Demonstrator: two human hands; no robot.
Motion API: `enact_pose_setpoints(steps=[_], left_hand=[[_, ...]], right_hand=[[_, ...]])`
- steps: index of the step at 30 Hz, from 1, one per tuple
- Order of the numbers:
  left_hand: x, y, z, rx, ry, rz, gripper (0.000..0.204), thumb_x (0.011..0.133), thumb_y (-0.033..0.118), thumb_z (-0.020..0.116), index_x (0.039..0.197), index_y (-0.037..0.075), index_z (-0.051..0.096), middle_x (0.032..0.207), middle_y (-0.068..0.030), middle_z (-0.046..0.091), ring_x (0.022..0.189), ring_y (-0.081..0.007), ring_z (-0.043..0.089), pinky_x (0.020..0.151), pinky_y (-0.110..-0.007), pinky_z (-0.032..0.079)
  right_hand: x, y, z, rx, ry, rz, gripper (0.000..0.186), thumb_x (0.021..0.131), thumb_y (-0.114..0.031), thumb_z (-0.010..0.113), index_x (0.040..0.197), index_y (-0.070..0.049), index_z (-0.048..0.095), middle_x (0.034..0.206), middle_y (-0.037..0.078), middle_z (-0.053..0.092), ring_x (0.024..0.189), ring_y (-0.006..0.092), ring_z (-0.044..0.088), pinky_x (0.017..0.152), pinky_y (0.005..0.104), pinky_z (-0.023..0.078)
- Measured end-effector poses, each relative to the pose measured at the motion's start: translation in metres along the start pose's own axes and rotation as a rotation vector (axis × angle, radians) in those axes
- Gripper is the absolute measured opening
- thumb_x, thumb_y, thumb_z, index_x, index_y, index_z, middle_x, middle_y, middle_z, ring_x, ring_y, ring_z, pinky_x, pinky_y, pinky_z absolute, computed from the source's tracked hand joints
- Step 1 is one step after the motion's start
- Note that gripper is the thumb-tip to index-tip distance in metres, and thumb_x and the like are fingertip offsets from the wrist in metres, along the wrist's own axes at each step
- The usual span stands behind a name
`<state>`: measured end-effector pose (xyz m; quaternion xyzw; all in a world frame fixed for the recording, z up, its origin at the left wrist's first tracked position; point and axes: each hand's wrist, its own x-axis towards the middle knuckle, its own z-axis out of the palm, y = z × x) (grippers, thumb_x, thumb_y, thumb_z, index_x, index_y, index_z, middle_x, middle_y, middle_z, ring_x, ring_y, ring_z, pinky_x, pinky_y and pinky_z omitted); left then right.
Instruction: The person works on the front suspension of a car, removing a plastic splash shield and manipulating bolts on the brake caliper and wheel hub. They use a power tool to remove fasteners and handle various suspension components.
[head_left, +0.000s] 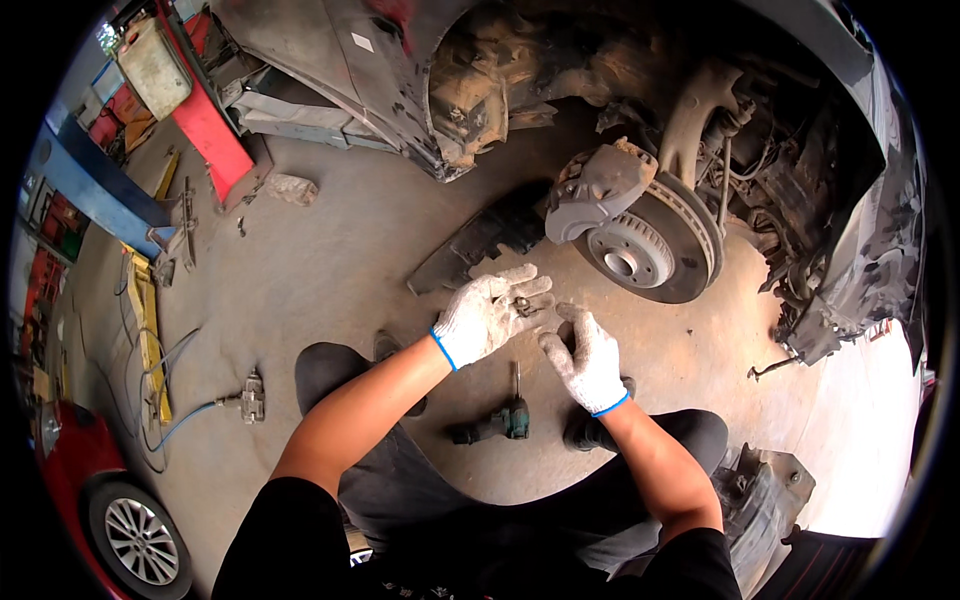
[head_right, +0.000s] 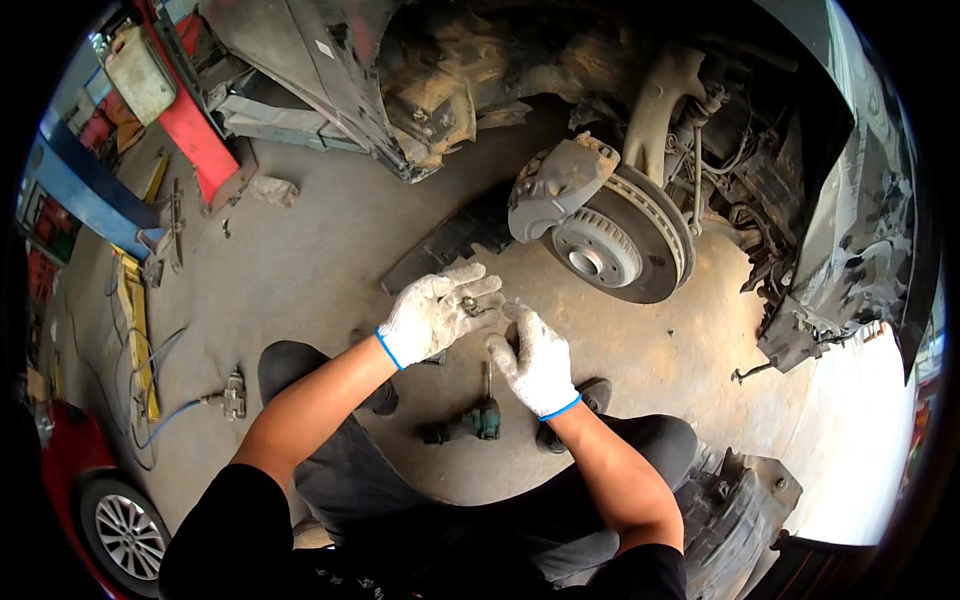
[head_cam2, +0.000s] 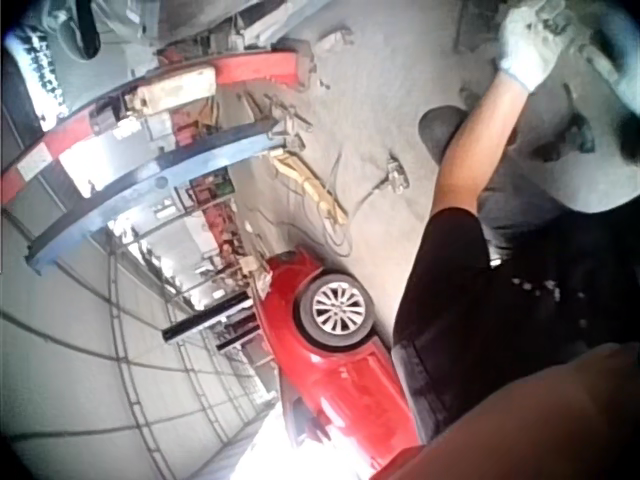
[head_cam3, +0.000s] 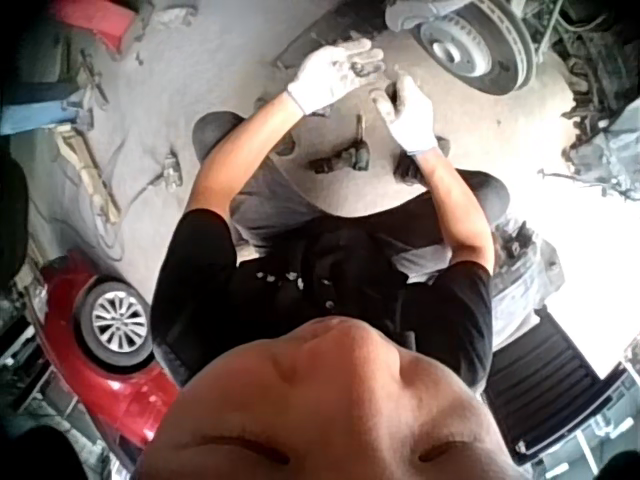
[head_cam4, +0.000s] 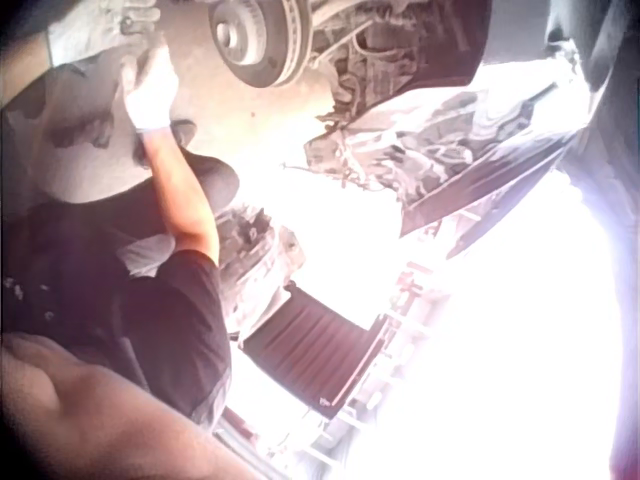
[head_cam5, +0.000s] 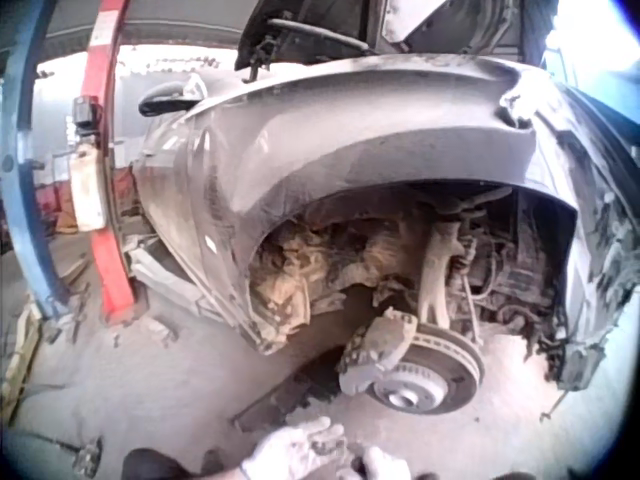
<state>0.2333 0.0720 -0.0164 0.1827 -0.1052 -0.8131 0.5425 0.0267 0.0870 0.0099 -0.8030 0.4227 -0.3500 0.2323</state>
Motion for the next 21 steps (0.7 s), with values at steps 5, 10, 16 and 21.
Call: enact_pose_setpoints(steps=[5,10,16,21], left_hand=[[-0.011,-0.019,-0.024,0.014,-0.149,-0.036,0.036,0.093,0.011,0.044,0.124,0.000,0.058,0.123,-0.0147,0.063,0.111,-0.0277,0.059,0.099,-0.044,0.048],[-0.003,-0.045,-0.010,0.145,0.026,-0.191,0.036,0.091,0.006,0.044,0.122,0.002,0.060,0.114,-0.0112,0.063,0.098,-0.0222,0.060,0.090,-0.034,0.051],[-0.005,-0.043,-0.020,0.187,0.281,-0.227,0.016,0.091,0.008,0.048,0.101,0.004,0.060,0.094,-0.0090,0.063,0.089,-0.0205,0.061,0.081,-0.033,0.052],[-0.010,-0.053,-0.026,0.397,0.213,-0.237,0.018,0.092,0.012,0.048,0.103,0.004,0.060,0.086,-0.0067,0.063,0.068,-0.0164,0.058,0.058,-0.032,0.049]], right_hand=[[0.006,-0.010,0.023,-0.139,-0.080,-0.128,0.033,0.082,-0.014,0.070,0.111,-0.004,0.059,0.078,0.013,0.065,0.068,0.0322,0.065,0.063,0.0402,0.053],[-0.006,0.007,0.013,-0.123,-0.169,-0.067,0.033,0.081,-0.007,0.068,0.112,-0.004,0.060,0.090,0.015,0.069,0.079,0.0307,0.070,0.069,0.0372,0.056],[0.001,-0.016,0.021,0.039,-0.194,0.048,0.041,0.079,-0.005,0.067,0.118,-0.002,0.056,0.078,0.014,0.066,0.068,0.0290,0.068,0.064,0.0366,0.055],[-0.002,0.000,0.020,0.008,-0.223,-0.004,0.033,0.083,-0.002,0.062,0.115,-0.002,0.055,0.072,0.016,0.064,0.065,0.0326,0.066,0.061,0.0388,0.053]])
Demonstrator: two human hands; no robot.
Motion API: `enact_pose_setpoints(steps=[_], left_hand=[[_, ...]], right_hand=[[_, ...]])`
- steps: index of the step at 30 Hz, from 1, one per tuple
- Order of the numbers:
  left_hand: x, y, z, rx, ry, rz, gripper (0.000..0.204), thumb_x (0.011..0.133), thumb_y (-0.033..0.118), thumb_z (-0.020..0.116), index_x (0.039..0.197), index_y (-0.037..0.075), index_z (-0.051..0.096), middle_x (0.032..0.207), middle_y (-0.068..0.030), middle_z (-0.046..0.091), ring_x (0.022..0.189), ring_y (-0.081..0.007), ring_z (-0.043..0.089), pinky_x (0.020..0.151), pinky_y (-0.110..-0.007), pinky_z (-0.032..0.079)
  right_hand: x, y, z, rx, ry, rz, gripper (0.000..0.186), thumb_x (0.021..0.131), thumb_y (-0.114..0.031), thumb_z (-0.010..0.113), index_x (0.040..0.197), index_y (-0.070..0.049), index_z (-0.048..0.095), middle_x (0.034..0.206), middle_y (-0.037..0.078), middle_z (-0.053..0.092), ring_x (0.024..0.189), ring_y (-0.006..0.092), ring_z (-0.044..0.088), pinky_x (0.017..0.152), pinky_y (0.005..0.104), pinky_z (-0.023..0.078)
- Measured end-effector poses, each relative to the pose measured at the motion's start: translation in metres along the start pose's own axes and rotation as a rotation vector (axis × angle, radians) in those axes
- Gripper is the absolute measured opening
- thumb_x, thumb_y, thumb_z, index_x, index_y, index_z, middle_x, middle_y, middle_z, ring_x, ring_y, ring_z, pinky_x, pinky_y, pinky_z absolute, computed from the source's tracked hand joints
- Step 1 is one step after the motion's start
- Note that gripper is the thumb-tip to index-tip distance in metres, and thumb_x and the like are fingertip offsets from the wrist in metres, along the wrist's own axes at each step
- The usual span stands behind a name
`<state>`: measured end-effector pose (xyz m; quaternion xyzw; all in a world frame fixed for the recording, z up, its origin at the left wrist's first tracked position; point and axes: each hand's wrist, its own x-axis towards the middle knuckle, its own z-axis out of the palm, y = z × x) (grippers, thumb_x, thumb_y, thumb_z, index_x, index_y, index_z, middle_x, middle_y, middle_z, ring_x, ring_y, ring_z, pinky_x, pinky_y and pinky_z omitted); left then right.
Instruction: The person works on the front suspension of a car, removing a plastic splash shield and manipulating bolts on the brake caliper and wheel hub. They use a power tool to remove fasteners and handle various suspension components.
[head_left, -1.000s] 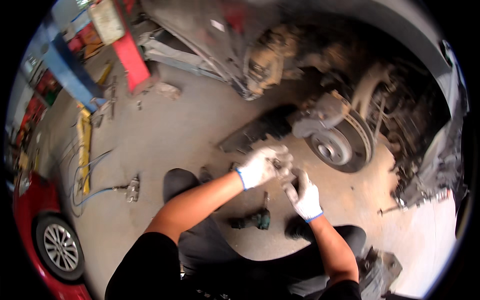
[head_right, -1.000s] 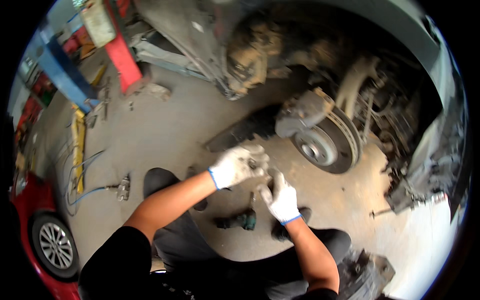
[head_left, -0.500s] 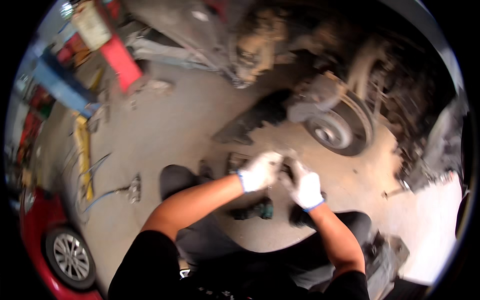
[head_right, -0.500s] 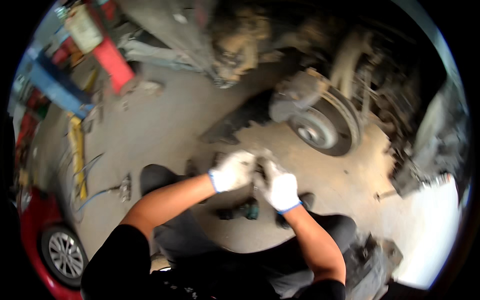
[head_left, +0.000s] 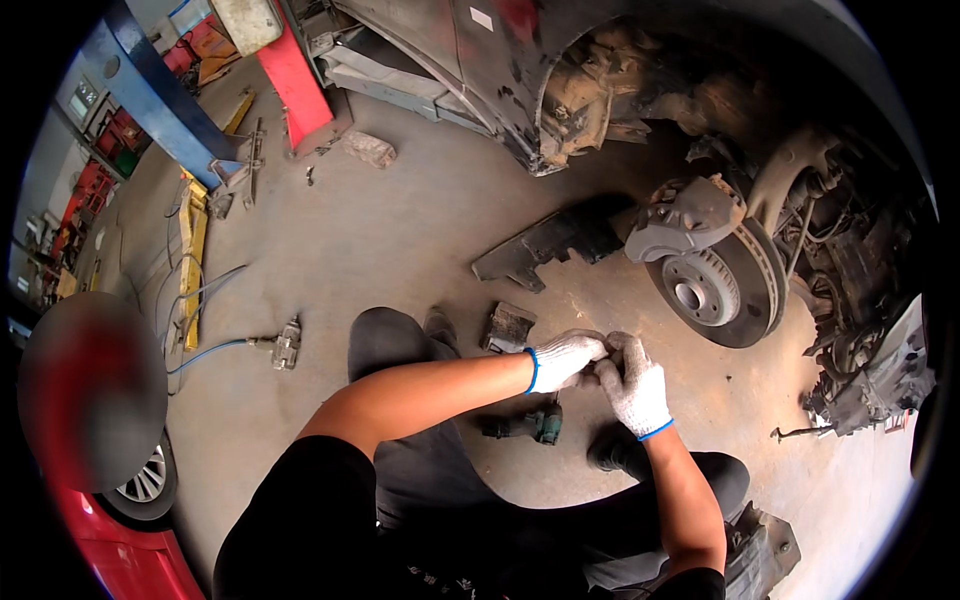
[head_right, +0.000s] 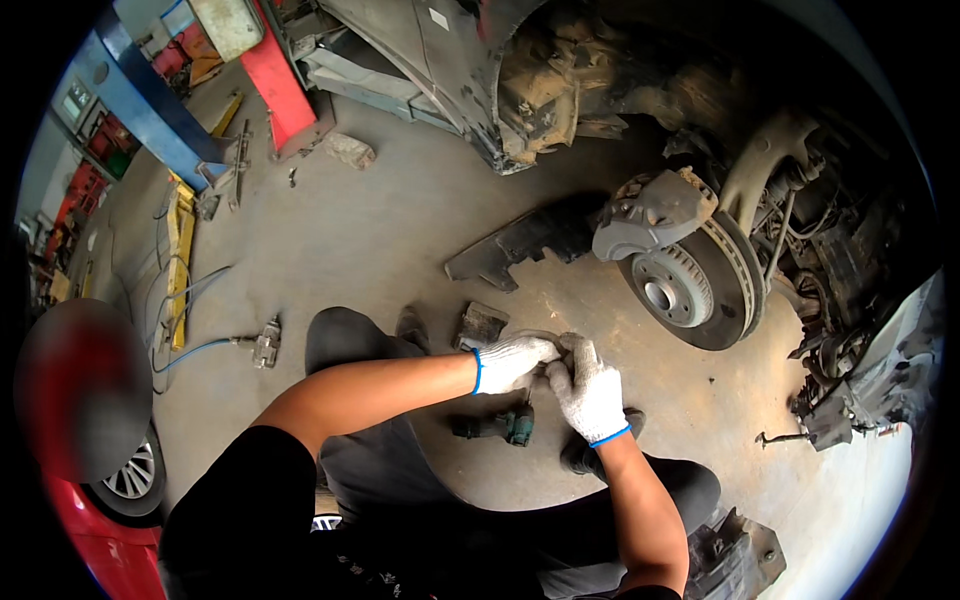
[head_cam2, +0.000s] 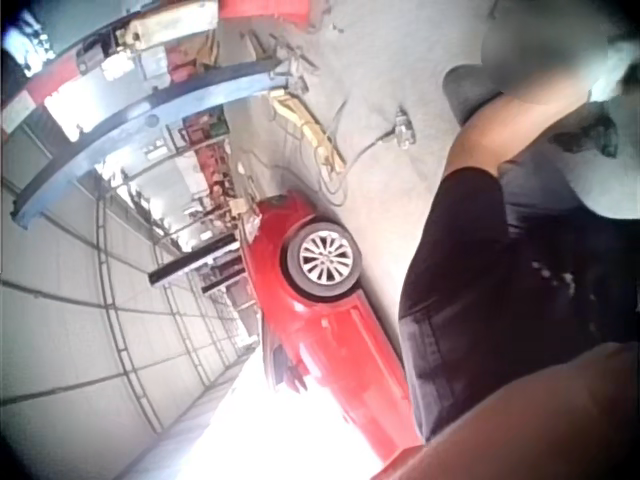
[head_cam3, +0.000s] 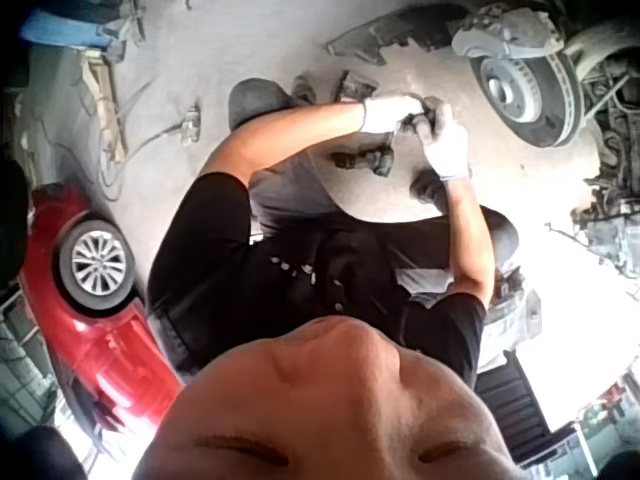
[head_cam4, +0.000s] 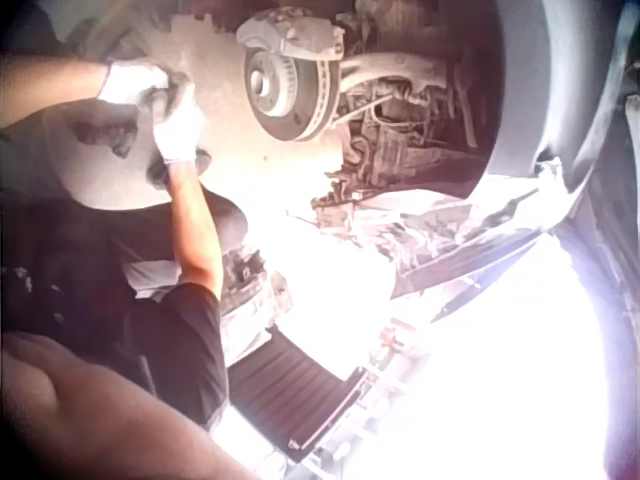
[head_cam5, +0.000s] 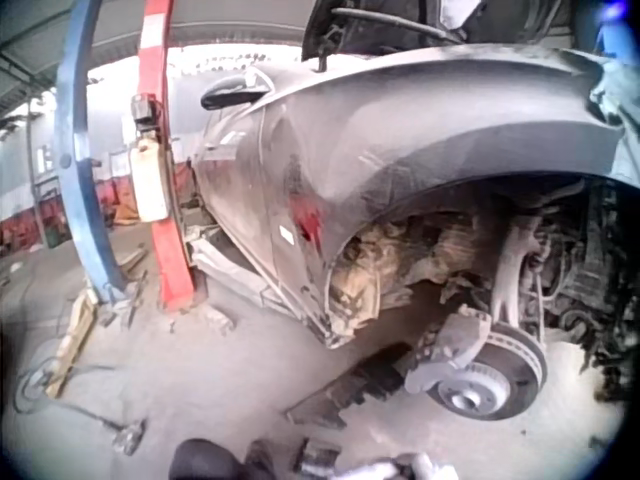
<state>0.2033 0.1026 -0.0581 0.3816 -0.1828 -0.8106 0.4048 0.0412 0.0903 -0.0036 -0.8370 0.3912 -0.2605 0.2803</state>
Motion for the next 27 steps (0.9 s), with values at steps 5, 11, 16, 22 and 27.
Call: enact_pose_setpoints(steps=[5,11,16,22,27], left_hand=[[-0.001,0.014,0.005,0.306,0.093,0.023,0.014,0.091,0.010,0.049,0.093,0.003,0.062,0.071,-0.0064,0.061,0.054,-0.0149,0.053,0.044,-0.027,0.039],[-0.009,0.060,-0.015,-0.064,0.096,0.172,0.026,0.089,0.004,0.046,0.112,0.000,0.058,0.090,-0.0125,0.066,0.067,-0.0224,0.066,0.049,-0.026,0.049],[-0.023,0.089,-0.007,-0.229,-0.035,0.282,0.031,0.088,0.002,0.044,0.116,-0.001,0.056,0.096,-0.0167,0.067,0.079,-0.0305,0.069,0.058,-0.029,0.058],[-0.028,0.104,-0.009,-0.255,-0.113,0.377,0.023,0.081,-0.002,0.053,0.104,-0.002,0.059,0.070,-0.0049,0.054,0.055,-0.0138,0.050,0.046,-0.023,0.040],[-0.028,0.101,-0.022,0.044,0.059,0.277,0.012,0.090,0.025,0.062,0.086,0.014,0.063,0.062,0.0070,0.046,0.047,-0.0036,0.038,0.037,-0.022,0.023]], right_hand=[[-0.002,0.006,-0.005,-0.028,0.069,0.015,0.030,0.084,-0.005,0.061,0.114,-0.002,0.055,0.067,0.014,0.062,0.060,0.0310,0.065,0.058,0.0390,0.051],[-0.001,0.022,-0.006,-0.091,0.034,0.120,0.031,0.086,-0.013,0.061,0.116,-0.008,0.054,0.077,0.018,0.067,0.072,0.0403,0.066,0.066,0.0477,0.053],[0.004,0.038,-0.009,-0.162,0.047,0.151,0.029,0.086,-0.015,0.061,0.113,-0.008,0.055,0.078,0.019,0.068,0.074,0.0408,0.066,0.069,0.0486,0.053],[0.022,0.054,0.017,-0.048,-0.022,0.188,0.027,0.087,-0.014,0.058,0.112,-0.004,0.056,0.080,0.016,0.066,0.071,0.0322,0.064,0.065,0.0409,0.052],[0.033,0.077,0.065,0.242,-0.174,0.540,0.026,0.090,-0.012,0.056,0.113,0.001,0.056,0.080,0.010,0.063,0.063,0.0172,0.058,0.056,0.0299,0.049]])
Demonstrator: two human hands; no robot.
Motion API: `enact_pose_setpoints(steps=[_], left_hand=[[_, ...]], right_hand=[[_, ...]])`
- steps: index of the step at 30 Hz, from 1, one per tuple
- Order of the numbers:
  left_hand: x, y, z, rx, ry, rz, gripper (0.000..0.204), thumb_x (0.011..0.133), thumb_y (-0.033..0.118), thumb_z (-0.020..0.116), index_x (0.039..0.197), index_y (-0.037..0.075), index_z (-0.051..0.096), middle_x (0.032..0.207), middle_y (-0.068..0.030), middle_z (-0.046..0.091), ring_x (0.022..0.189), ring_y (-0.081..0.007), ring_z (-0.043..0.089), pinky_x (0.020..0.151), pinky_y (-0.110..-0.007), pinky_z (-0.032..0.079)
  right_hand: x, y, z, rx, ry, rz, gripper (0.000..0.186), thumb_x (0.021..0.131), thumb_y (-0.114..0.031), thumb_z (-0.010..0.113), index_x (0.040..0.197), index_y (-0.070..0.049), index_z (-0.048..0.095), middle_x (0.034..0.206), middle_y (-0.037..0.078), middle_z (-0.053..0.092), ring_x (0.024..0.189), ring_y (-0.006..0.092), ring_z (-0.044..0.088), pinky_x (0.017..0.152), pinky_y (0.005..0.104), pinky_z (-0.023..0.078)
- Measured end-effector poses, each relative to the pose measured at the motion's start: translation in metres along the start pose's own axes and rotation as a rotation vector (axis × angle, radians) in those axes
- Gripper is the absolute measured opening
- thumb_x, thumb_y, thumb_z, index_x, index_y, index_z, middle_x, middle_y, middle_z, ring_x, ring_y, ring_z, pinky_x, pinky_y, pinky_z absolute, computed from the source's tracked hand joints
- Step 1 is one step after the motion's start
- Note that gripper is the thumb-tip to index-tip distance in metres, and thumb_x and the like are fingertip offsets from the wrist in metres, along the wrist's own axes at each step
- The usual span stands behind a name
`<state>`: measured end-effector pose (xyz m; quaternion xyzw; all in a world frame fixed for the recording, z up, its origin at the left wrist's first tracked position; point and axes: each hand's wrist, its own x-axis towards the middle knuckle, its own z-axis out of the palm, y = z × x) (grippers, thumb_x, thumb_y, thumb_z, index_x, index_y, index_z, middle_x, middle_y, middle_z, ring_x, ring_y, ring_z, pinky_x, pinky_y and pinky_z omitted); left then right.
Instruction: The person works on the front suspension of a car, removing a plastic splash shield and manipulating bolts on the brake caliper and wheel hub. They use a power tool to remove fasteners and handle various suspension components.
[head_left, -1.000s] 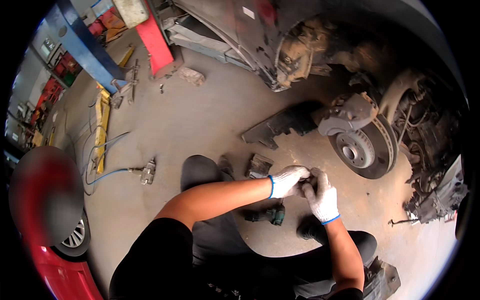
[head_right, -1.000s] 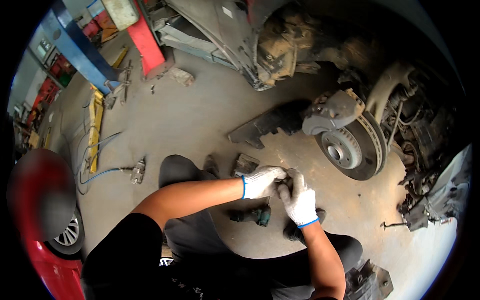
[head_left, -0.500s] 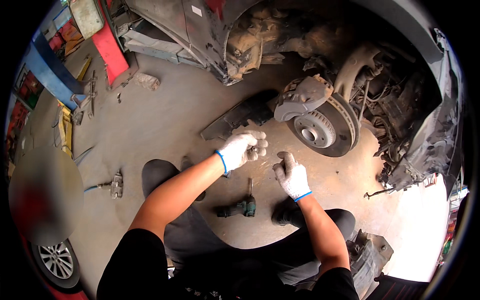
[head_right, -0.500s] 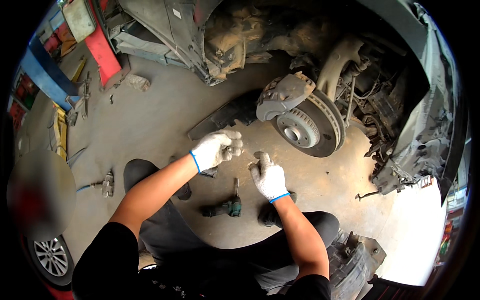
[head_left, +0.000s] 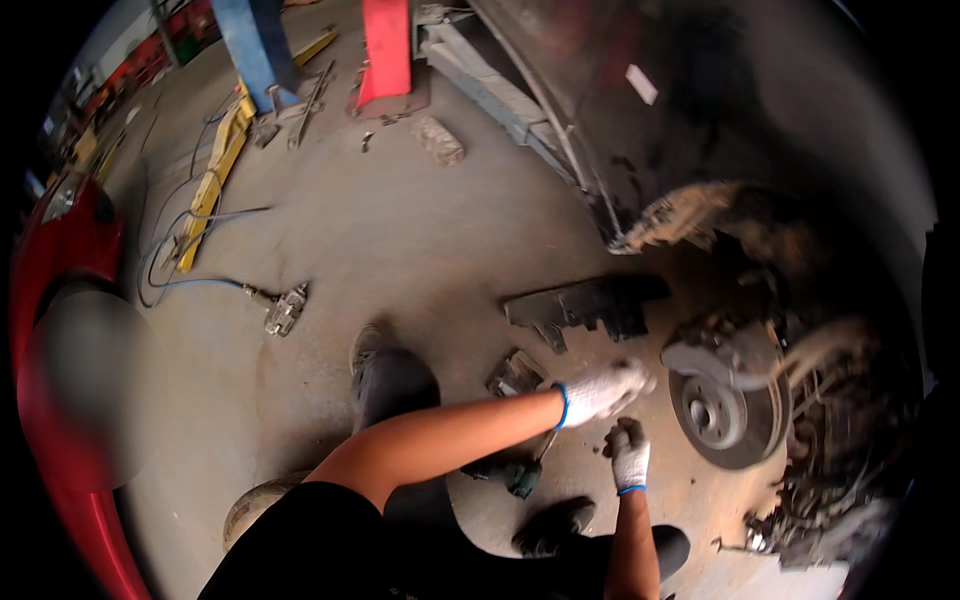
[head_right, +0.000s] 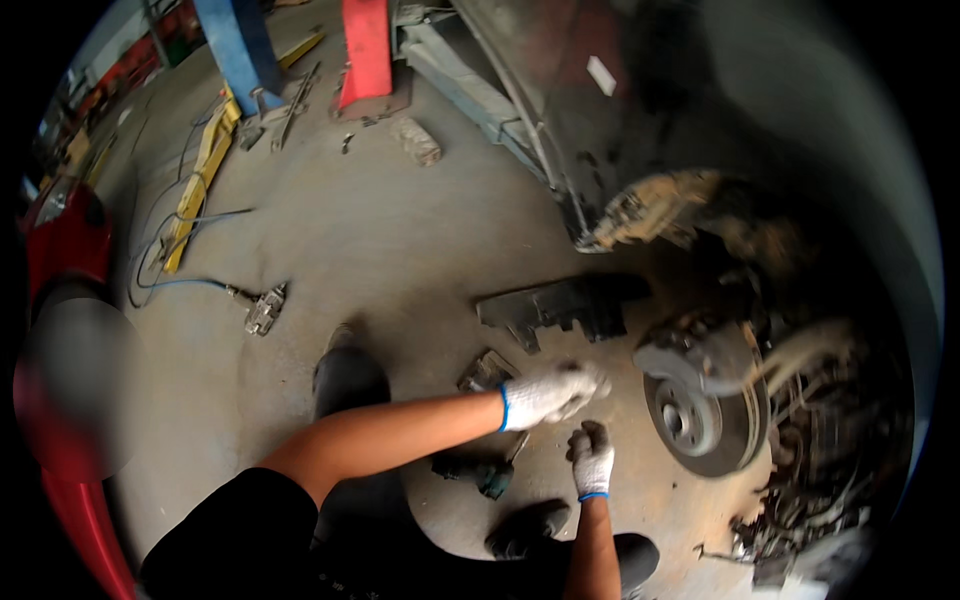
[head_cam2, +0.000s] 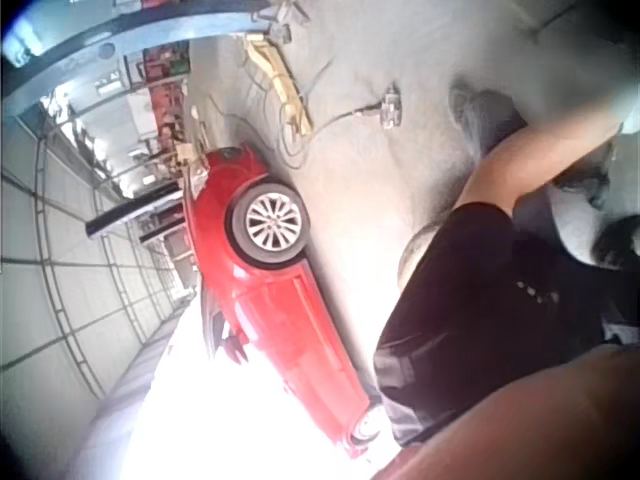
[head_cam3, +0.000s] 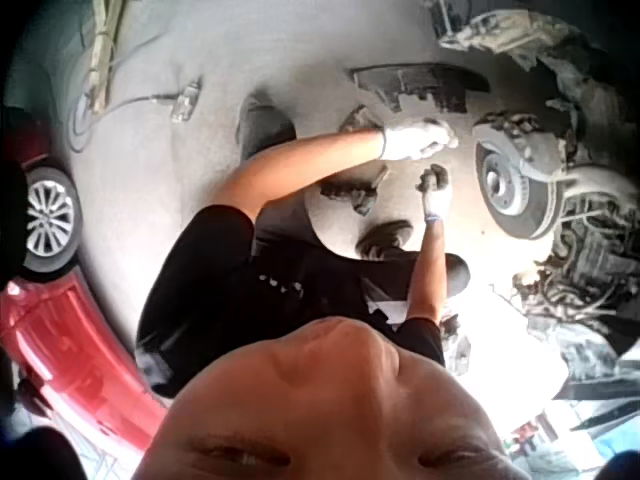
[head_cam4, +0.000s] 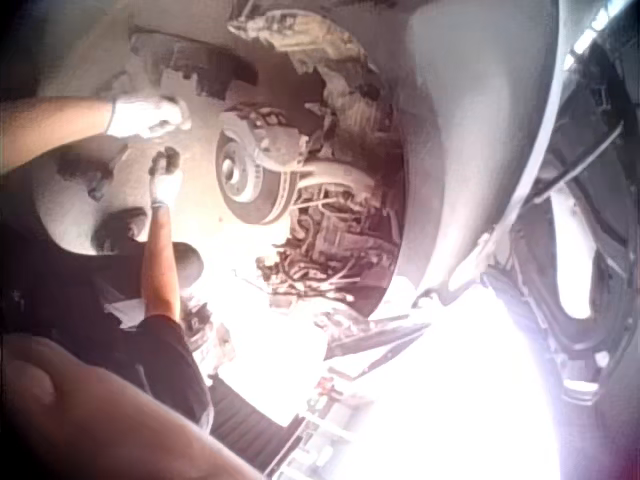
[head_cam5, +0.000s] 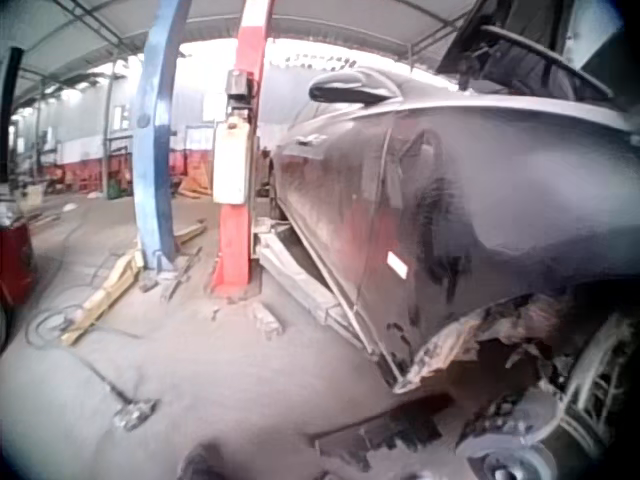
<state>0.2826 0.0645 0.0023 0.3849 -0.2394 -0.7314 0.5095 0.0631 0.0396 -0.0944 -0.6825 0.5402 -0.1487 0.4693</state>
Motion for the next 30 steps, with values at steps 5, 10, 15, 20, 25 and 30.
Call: enact_pose_setpoints(steps=[5,10,15,20,25,30], left_hand=[[-0.007,0.010,-0.078,0.145,0.240,-0.003,0.026,0.091,0.031,0.063,0.101,0.008,0.066,0.077,-0.0019,0.060,0.065,-0.0102,0.053,0.056,-0.026,0.041],[-0.016,0.070,-0.162,0.592,0.372,0.286,0.037,0.095,0.037,0.056,0.107,0.004,0.066,0.103,-0.0165,0.067,0.092,-0.0247,0.065,0.079,-0.036,0.053],[-0.016,0.108,-0.307,-0.051,0.625,0.146,0.032,0.095,0.027,0.059,0.117,0.004,0.063,0.106,-0.0105,0.067,0.097,-0.0228,0.063,0.082,-0.036,0.053],[-0.086,0.079,-0.446,-0.221,1.019,0.002,0.031,0.093,0.022,0.060,0.115,0.000,0.062,0.091,-0.0092,0.067,0.077,-0.0154,0.064,0.068,-0.029,0.052],[-0.137,0.191,-0.549,0.035,1.101,-0.245,0.043,0.090,0.037,0.060,0.115,0.002,0.063,0.091,-0.0174,0.071,0.086,-0.0284,0.070,0.078,-0.039,0.054],[-0.112,0.284,-0.717,0.539,1.157,-0.350,0.052,0.089,0.043,0.061,0.124,0.006,0.056,0.106,-0.0203,0.069,0.101,-0.0381,0.065,0.087,-0.047,0.051]], right_hand=[[0.072,-0.025,0.068,0.301,-0.226,0.048,0.026,0.093,-0.012,0.055,0.116,-0.001,0.057,0.090,0.006,0.063,0.067,0.0105,0.058,0.055,0.0246,0.048],[0.122,-0.118,0.147,0.452,-0.190,0.044,0.027,0.098,-0.013,0.052,0.122,-0.001,0.055,0.101,0.007,0.065,0.080,0.0130,0.062,0.063,0.0254,0.053],[0.152,-0.275,0.178,0.146,-0.297,0.244,0.023,0.095,-0.014,0.057,0.113,0.000,0.057,0.081,0.008,0.063,0.064,0.0150,0.061,0.058,0.0273,0.053],[0.236,-0.438,0.201,-0.080,-0.355,0.146,0.024,0.092,-0.012,0.058,0.113,-0.001,0.059,0.089,0.005,0.063,0.078,0.0146,0.064,0.066,0.0287,0.054],[0.374,-0.494,0.280,0.126,-0.379,0.261,0.031,0.094,-0.017,0.057,0.121,-0.004,0.055,0.091,0.006,0.062,0.078,0.0184,0.064,0.064,0.0290,0.053],[0.498,-0.558,0.428,0.131,-0.408,0.142,0.044,0.093,-0.019,0.059,0.132,-0.006,0.046,0.100,0.008,0.062,0.087,0.0202,0.064,0.072,0.0321,0.054]])
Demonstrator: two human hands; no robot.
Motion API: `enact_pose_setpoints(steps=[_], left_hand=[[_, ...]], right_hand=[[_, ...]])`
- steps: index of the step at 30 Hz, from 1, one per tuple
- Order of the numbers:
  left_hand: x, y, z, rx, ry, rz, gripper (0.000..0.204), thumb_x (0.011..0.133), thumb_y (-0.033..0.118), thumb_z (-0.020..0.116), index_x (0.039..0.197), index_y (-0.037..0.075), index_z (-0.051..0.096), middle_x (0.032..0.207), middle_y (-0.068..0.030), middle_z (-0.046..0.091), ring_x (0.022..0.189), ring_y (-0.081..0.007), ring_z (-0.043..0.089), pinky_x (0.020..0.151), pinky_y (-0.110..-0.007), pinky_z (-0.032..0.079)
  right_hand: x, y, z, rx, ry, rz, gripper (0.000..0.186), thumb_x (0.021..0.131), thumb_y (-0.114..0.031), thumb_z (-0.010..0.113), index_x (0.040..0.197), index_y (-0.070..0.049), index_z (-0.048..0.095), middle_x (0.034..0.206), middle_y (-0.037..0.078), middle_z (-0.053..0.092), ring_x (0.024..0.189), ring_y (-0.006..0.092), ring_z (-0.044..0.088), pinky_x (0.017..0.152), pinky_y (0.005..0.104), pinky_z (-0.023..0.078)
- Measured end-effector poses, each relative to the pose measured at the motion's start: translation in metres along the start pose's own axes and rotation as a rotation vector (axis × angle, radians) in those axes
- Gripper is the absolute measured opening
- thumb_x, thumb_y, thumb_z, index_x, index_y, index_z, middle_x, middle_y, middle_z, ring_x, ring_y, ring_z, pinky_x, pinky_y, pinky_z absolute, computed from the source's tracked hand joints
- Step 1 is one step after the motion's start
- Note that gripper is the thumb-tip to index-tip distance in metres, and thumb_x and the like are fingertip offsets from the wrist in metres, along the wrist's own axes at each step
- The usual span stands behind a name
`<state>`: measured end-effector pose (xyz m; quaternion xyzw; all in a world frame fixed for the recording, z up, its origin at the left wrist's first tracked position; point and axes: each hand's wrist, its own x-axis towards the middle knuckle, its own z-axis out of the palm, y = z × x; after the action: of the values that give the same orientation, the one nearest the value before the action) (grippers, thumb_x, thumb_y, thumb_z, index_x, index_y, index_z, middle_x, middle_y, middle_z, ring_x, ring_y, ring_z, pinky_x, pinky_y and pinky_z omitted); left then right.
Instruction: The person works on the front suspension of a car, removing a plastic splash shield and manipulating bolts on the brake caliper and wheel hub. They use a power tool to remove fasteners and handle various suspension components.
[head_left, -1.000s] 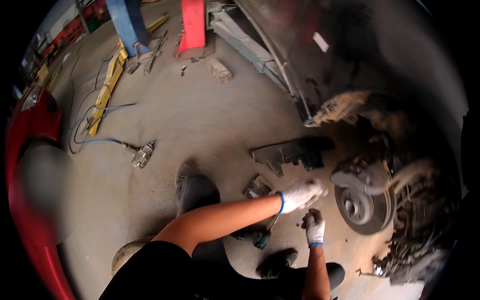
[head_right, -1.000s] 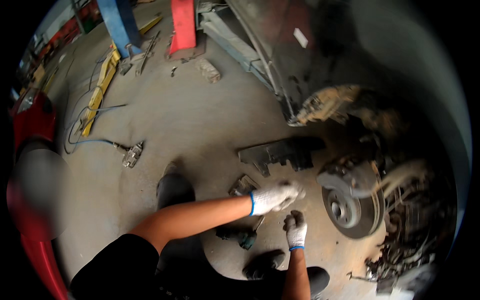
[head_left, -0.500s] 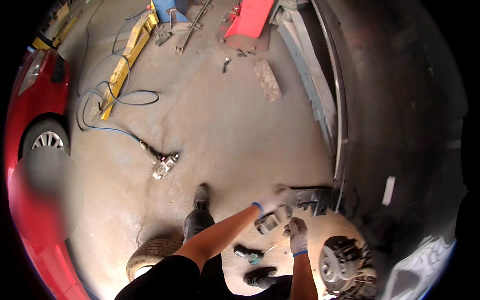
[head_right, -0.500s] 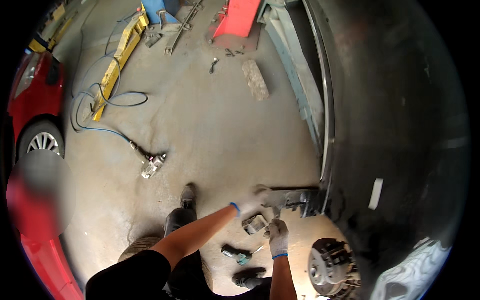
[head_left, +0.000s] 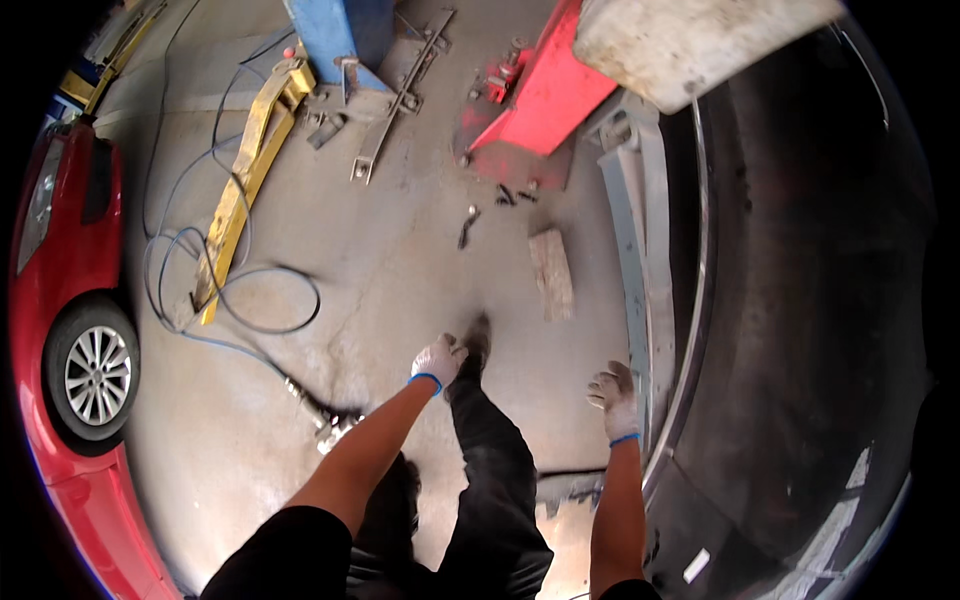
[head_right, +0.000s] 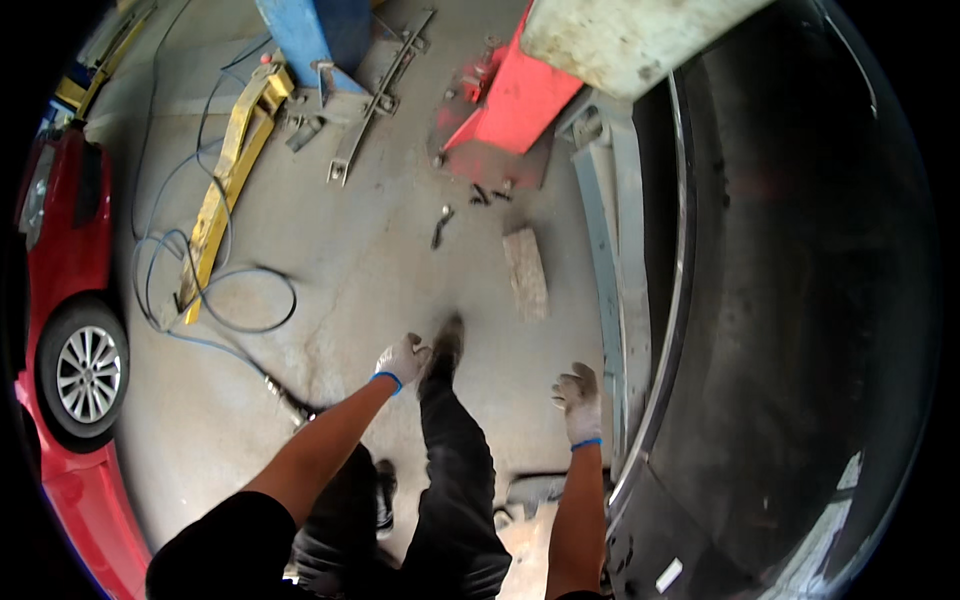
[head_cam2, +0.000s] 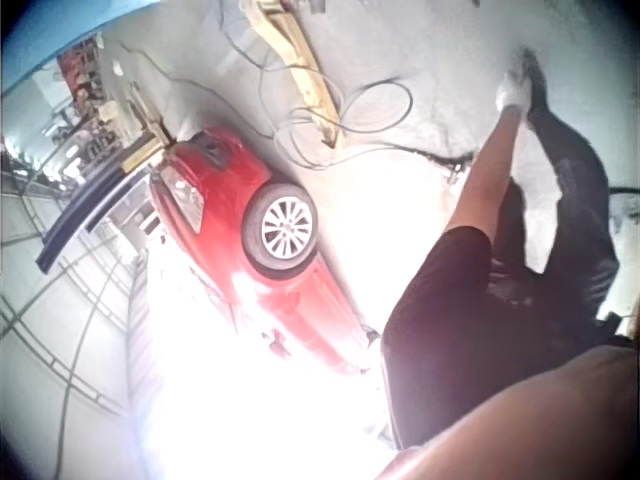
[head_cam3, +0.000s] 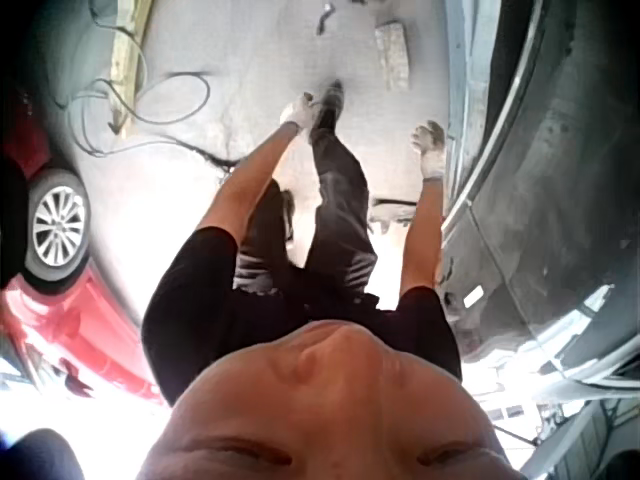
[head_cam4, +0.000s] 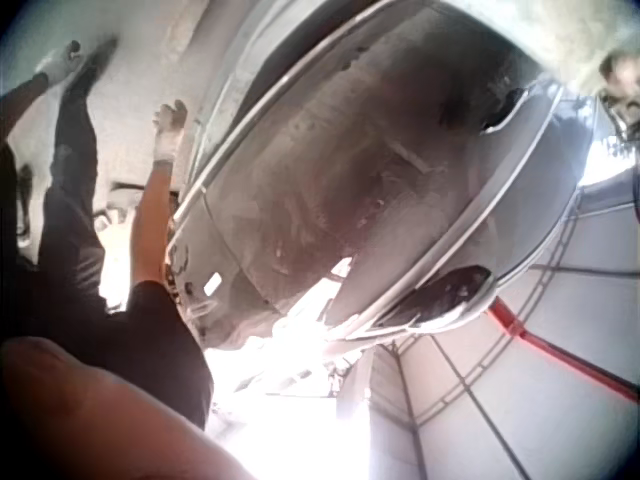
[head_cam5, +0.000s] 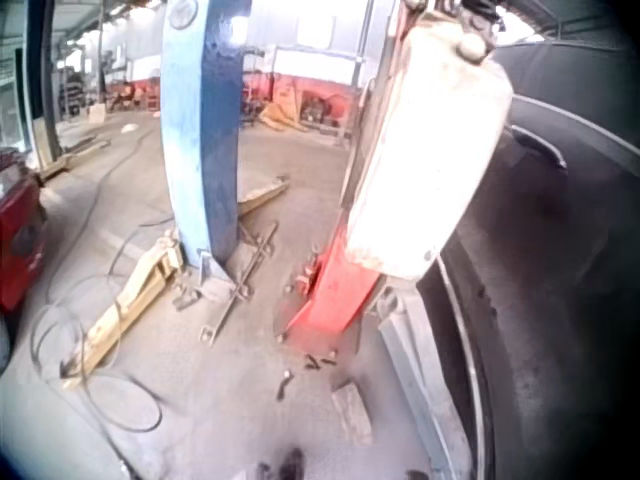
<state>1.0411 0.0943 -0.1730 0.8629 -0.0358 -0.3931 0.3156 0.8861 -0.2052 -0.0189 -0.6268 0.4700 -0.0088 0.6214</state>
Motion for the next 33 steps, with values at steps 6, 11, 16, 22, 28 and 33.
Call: enact_pose_setpoints(steps=[6,11,16,22,28,33], left_hand=[[0.239,0.046,-0.035,0.313,0.075,-0.038,0.055,0.086,0.042,0.067,0.120,0.002,0.050,0.100,-0.0189,0.070,0.091,-0.0349,0.070,0.078,-0.047,0.055],[0.367,0.032,-0.001,0.349,0.154,0.019,0.048,0.084,0.039,0.070,0.110,0.002,0.056,0.092,-0.0175,0.072,0.087,-0.0326,0.071,0.073,-0.044,0.057],[0.366,0.002,-0.004,0.283,0.165,-0.045,0.030,0.087,0.031,0.060,0.099,0.004,0.058,0.087,-0.0198,0.070,0.080,-0.0367,0.070,0.071,-0.048,0.056],[0.391,0.036,-0.022,0.298,0.352,0.234,0.029,0.088,0.034,0.061,0.101,0.008,0.059,0.087,-0.0149,0.068,0.075,-0.0333,0.070,0.064,-0.045,0.056],[0.416,0.043,0.003,0.401,0.153,0.165,0.022,0.088,0.025,0.057,0.097,0.009,0.071,0.094,-0.0160,0.070,0.090,-0.0329,0.070,0.075,-0.045,0.057],[0.400,0.017,-0.034,0.186,0.048,0.112,0.042,0.079,0.038,0.064,0.100,0.002,0.068,0.096,-0.0235,0.069,0.094,-0.0406,0.066,0.084,-0.049,0.051]], right_hand=[[0.277,0.025,0.133,-0.478,-0.202,-0.381,0.063,0.085,-0.028,0.070,0.138,-0.006,0.043,0.116,0.017,0.061,0.103,0.0286,0.062,0.087,0.0370,0.051],[0.443,0.011,0.258,-1.253,-0.095,-0.679,0.077,0.072,-0.036,0.078,0.137,-0.011,0.045,0.127,0.018,0.054,0.116,0.0375,0.054,0.095,0.0477,0.045],[0.509,0.037,0.289,-1.518,0.071,-0.724,0.061,0.068,-0.025,0.075,0.123,-0.012,0.052,0.110,0.015,0.057,0.102,0.0352,0.058,0.083,0.0503,0.049],[0.522,0.054,0.300,-1.121,0.087,-0.671,0.042,0.074,-0.014,0.068,0.113,-0.010,0.053,0.108,0.019,0.059,0.102,0.0389,0.059,0.086,0.0489,0.050],[0.504,0.045,0.336,-1.489,-0.019,-0.910,0.044,0.085,-0.020,0.056,0.126,-0.006,0.048,0.104,0.017,0.057,0.088,0.0344,0.062,0.071,0.0482,0.053],[0.470,0.055,0.350,-1.542,-0.113,-0.977,0.036,0.087,-0.017,0.051,0.123,-0.013,0.053,0.101,0.015,0.054,0.085,0.0329,0.062,0.066,0.0471,0.054]])
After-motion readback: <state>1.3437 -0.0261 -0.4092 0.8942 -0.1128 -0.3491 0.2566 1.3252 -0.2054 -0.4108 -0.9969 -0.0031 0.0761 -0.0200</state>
